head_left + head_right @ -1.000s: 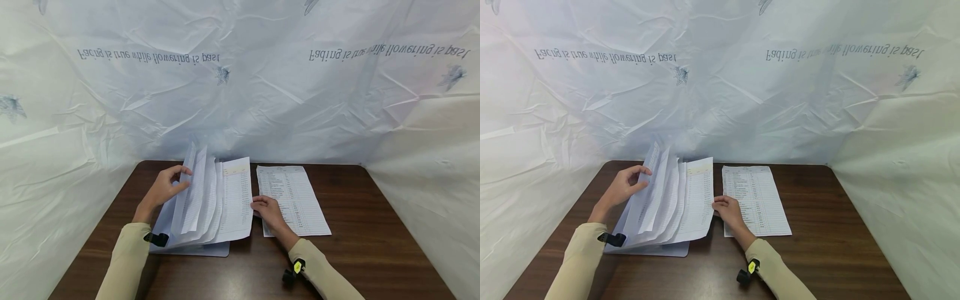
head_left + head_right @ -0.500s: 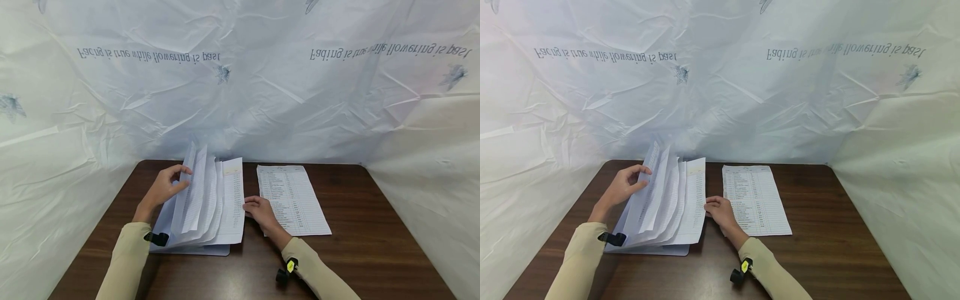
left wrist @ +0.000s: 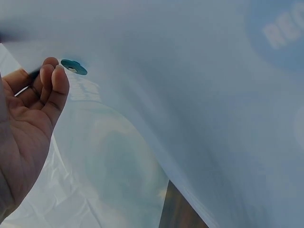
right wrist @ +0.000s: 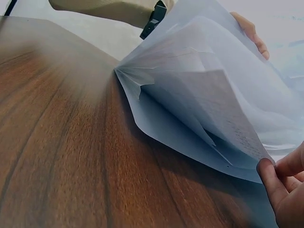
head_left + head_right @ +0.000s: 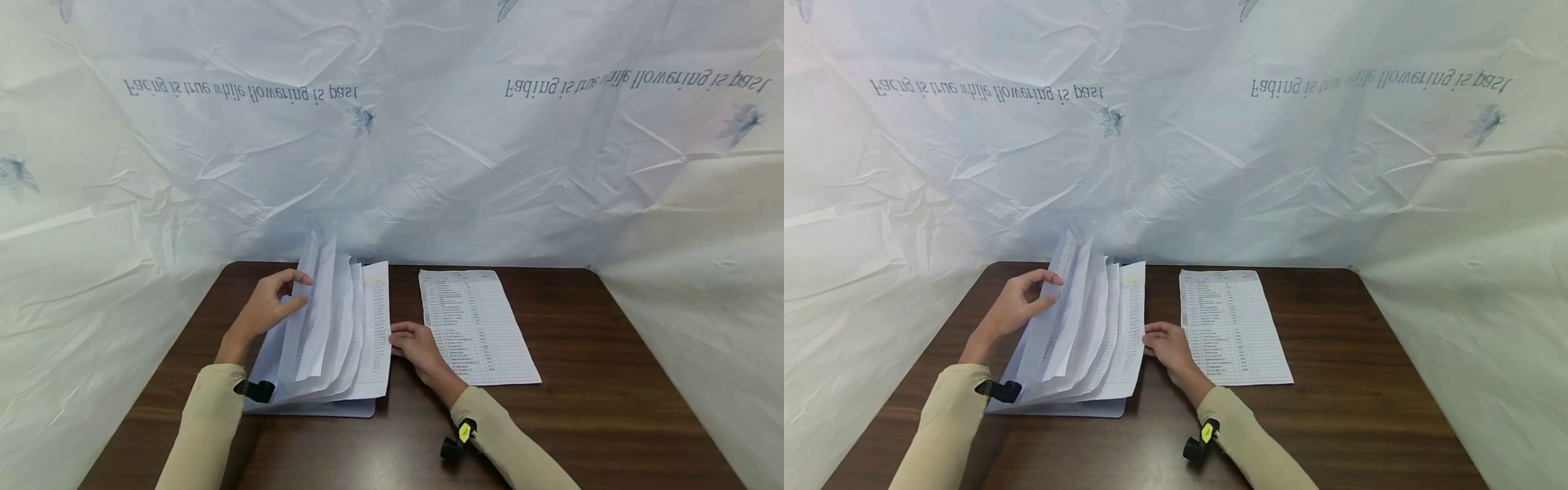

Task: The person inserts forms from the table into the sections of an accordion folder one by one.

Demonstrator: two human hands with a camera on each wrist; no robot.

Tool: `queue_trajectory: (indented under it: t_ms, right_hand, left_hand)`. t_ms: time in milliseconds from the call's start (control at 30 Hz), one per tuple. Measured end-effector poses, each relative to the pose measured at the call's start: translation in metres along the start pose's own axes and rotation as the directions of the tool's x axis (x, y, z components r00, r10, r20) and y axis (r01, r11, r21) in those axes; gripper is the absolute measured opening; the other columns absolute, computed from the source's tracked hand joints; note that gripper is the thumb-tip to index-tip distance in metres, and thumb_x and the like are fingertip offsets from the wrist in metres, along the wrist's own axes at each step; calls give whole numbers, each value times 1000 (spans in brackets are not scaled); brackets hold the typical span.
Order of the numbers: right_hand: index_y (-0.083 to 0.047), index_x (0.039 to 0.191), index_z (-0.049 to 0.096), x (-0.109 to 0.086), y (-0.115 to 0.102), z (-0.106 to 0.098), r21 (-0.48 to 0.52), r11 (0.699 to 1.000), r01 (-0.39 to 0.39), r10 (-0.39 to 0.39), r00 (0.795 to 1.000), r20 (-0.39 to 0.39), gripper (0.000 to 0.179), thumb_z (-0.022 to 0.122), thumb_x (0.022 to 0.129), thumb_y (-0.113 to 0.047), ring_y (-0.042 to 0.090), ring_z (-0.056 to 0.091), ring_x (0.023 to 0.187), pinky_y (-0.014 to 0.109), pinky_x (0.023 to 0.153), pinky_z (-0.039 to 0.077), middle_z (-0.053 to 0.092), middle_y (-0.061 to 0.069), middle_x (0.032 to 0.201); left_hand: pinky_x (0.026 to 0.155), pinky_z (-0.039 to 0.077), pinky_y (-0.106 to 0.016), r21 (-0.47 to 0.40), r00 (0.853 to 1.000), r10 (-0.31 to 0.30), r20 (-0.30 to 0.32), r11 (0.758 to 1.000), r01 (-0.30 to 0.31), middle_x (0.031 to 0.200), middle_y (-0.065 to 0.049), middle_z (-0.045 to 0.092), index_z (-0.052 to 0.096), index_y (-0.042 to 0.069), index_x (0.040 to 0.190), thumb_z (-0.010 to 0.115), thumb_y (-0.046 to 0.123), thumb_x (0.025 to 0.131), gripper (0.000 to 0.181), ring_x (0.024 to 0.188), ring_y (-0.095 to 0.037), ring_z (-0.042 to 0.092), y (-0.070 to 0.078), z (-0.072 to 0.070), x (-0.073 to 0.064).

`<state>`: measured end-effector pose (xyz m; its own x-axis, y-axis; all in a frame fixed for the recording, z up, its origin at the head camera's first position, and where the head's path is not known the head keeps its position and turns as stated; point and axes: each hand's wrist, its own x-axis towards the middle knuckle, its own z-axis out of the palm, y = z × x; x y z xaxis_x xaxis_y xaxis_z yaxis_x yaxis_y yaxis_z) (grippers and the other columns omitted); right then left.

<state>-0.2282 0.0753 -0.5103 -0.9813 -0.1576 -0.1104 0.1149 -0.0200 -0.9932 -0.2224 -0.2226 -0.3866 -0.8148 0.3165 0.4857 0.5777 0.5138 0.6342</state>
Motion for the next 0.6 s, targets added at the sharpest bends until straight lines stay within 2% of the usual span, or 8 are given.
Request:
queue_trajectory:
  t_ms: [133, 233, 467, 600]
  right_hand:
    - [11, 123, 64, 1, -1, 4, 5, 1000, -10, 10, 1000, 17, 30, 63, 95, -1, 17, 70, 98, 32, 82, 58, 72, 21, 111]
    - [12, 123, 63, 2, -1, 7, 10, 1000, -7, 7, 1000, 30, 30, 63, 95, 0, 17, 70, 98, 32, 82, 58, 72, 21, 111]
    - [13, 123, 62, 6, 2, 14, 42, 999, -17, 14, 998, 54, 30, 61, 95, 3, 18, 70, 96, 33, 84, 59, 72, 21, 110]
    - [12, 124, 62, 6, 2, 18, 39, 999, -29, 26, 997, 68, 30, 61, 96, 3, 18, 70, 97, 33, 84, 59, 72, 21, 111]
  left_hand:
    - [69, 44, -26, -7, 1000, -9, 0, 1000, 9, 102, -26, 65, 65, -11, 108, 69, -6, 88, 21, 78, -18, 49, 4, -1, 0]
    - [70, 44, -27, -6, 1000, -7, -1, 1000, 7, 103, -26, 65, 65, -11, 108, 69, -5, 89, 21, 79, -19, 49, 1, 0, -1]
    - [69, 42, -23, 0, 1000, -3, -16, 1000, 3, 105, -20, 65, 67, -5, 112, 70, -3, 90, 22, 79, -18, 48, -34, 7, -1]
    - [70, 43, -25, -4, 1000, 3, -13, 1000, -3, 106, -15, 66, 68, 0, 113, 72, 1, 90, 23, 81, -17, 48, -42, 8, -2]
